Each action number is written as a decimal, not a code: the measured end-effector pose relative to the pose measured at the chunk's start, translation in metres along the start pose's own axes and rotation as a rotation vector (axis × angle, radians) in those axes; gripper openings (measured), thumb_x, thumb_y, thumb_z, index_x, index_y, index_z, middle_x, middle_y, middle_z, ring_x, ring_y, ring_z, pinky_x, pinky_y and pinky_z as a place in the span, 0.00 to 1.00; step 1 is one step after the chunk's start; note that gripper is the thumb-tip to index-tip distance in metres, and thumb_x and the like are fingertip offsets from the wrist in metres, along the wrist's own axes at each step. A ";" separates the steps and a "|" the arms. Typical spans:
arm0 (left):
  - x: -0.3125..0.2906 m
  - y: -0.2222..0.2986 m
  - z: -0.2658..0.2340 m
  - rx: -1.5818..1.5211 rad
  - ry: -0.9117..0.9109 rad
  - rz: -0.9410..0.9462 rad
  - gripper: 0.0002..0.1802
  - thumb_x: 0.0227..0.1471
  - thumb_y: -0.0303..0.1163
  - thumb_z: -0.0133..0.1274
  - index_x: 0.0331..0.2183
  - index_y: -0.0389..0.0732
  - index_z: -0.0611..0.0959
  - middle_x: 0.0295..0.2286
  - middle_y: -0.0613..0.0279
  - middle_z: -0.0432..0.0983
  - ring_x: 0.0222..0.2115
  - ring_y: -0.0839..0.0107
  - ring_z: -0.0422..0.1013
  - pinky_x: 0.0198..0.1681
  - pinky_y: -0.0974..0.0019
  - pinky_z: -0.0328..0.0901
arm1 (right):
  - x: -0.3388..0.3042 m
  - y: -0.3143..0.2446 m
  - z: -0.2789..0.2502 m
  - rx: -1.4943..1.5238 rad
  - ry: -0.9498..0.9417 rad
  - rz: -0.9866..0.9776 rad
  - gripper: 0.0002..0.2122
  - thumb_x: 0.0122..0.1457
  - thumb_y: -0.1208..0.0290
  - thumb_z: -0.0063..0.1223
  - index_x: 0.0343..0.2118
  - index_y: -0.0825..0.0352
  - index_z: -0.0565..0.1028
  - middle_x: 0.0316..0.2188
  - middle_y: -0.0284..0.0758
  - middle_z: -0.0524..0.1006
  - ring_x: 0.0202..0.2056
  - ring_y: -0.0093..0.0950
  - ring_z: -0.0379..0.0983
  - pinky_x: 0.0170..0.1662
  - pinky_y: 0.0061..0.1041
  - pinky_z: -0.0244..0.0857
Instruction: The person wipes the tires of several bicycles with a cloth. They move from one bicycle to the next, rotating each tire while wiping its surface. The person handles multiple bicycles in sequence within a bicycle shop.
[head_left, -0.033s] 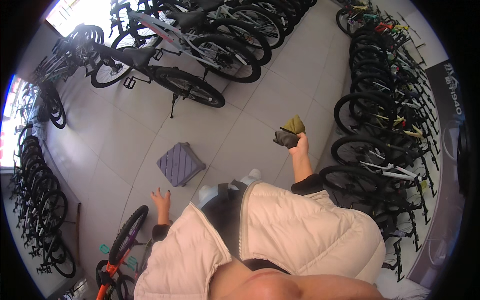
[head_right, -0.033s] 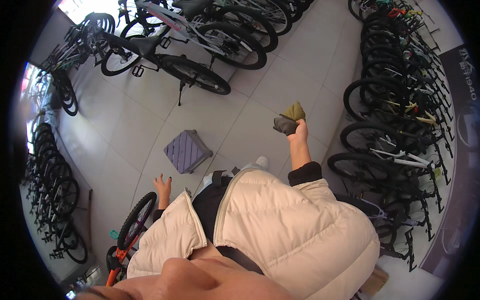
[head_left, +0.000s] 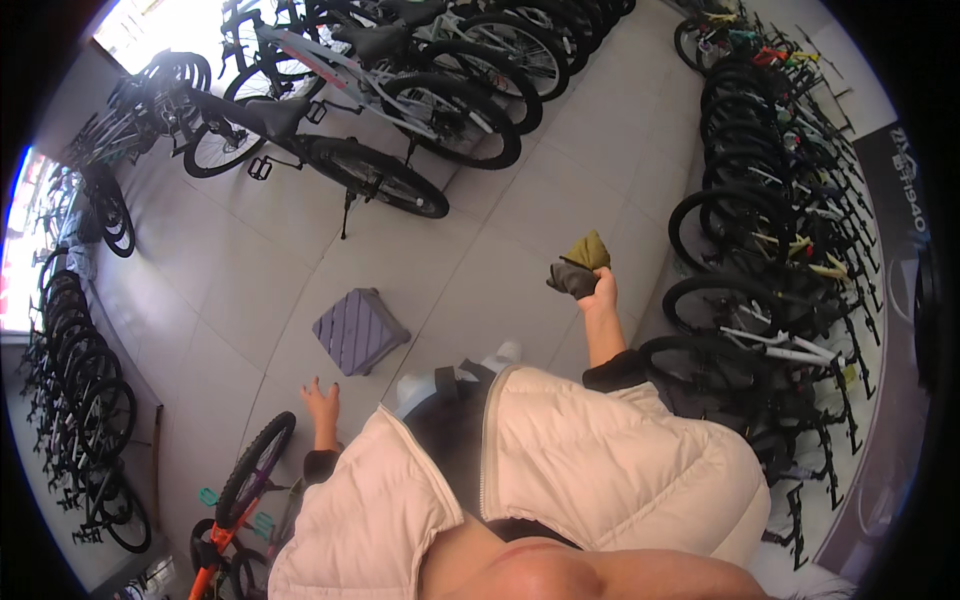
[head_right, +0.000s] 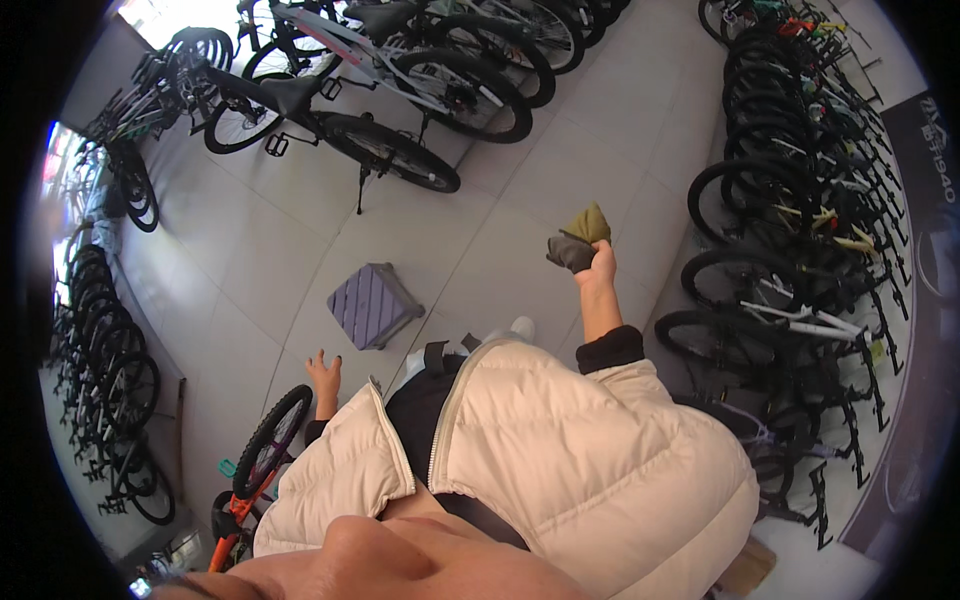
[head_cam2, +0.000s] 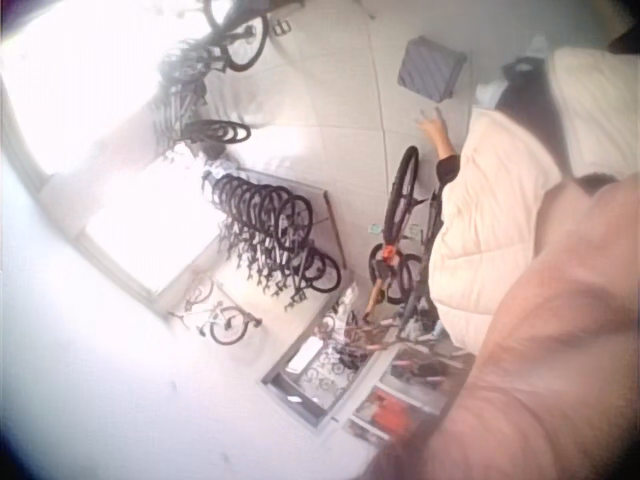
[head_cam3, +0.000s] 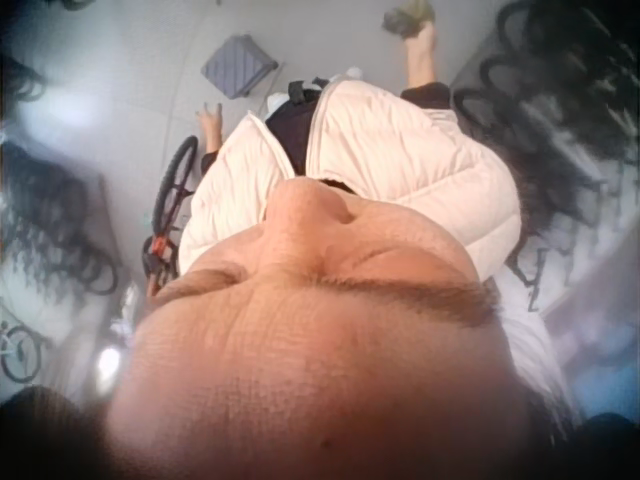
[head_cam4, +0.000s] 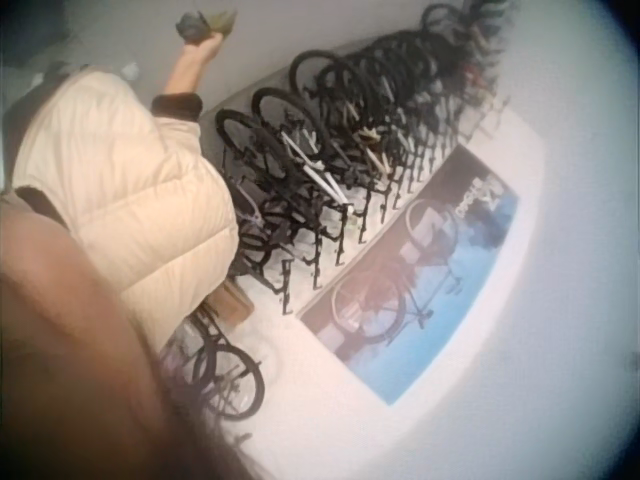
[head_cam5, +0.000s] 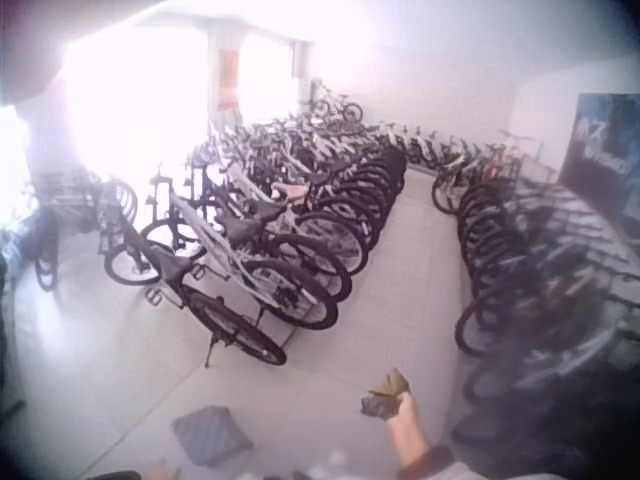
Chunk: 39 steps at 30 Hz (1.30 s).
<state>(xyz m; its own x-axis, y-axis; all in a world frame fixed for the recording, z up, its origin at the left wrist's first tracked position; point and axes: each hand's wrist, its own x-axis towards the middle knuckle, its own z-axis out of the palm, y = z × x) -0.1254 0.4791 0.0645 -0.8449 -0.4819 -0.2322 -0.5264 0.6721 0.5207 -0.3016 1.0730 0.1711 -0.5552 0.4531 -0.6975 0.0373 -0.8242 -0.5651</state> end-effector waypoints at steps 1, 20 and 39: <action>-0.005 0.009 0.006 0.034 0.008 -0.011 0.36 0.42 0.45 0.57 0.52 0.39 0.71 0.55 0.29 0.49 0.54 0.37 0.53 0.56 0.46 0.52 | 0.012 -0.012 -0.001 0.010 -0.034 0.016 0.12 0.52 0.76 0.37 0.36 0.78 0.66 0.39 0.45 0.70 0.39 0.40 0.72 0.41 0.37 0.74; -0.058 0.219 0.073 0.300 -0.033 0.210 0.34 0.41 0.43 0.57 0.51 0.39 0.73 0.55 0.28 0.51 0.57 0.40 0.51 0.59 0.52 0.49 | 0.106 -0.176 -0.159 0.240 0.068 0.039 0.15 0.51 0.75 0.39 0.40 0.78 0.66 0.44 0.47 0.71 0.42 0.41 0.71 0.45 0.38 0.70; -0.022 0.341 0.135 0.397 -0.360 0.695 0.26 0.42 0.44 0.56 0.44 0.40 0.78 0.46 0.47 0.71 0.50 0.52 0.63 0.55 0.55 0.55 | 0.042 -0.184 -0.316 0.595 0.185 -0.077 0.21 0.52 0.72 0.37 0.50 0.72 0.67 0.52 0.45 0.67 0.53 0.41 0.64 0.55 0.40 0.61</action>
<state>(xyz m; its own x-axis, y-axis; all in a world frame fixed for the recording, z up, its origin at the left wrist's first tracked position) -0.2988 0.7951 0.1364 -0.9298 0.2707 -0.2492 0.1807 0.9259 0.3316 -0.0696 1.3512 0.1072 -0.3831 0.5260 -0.7593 -0.4955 -0.8108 -0.3116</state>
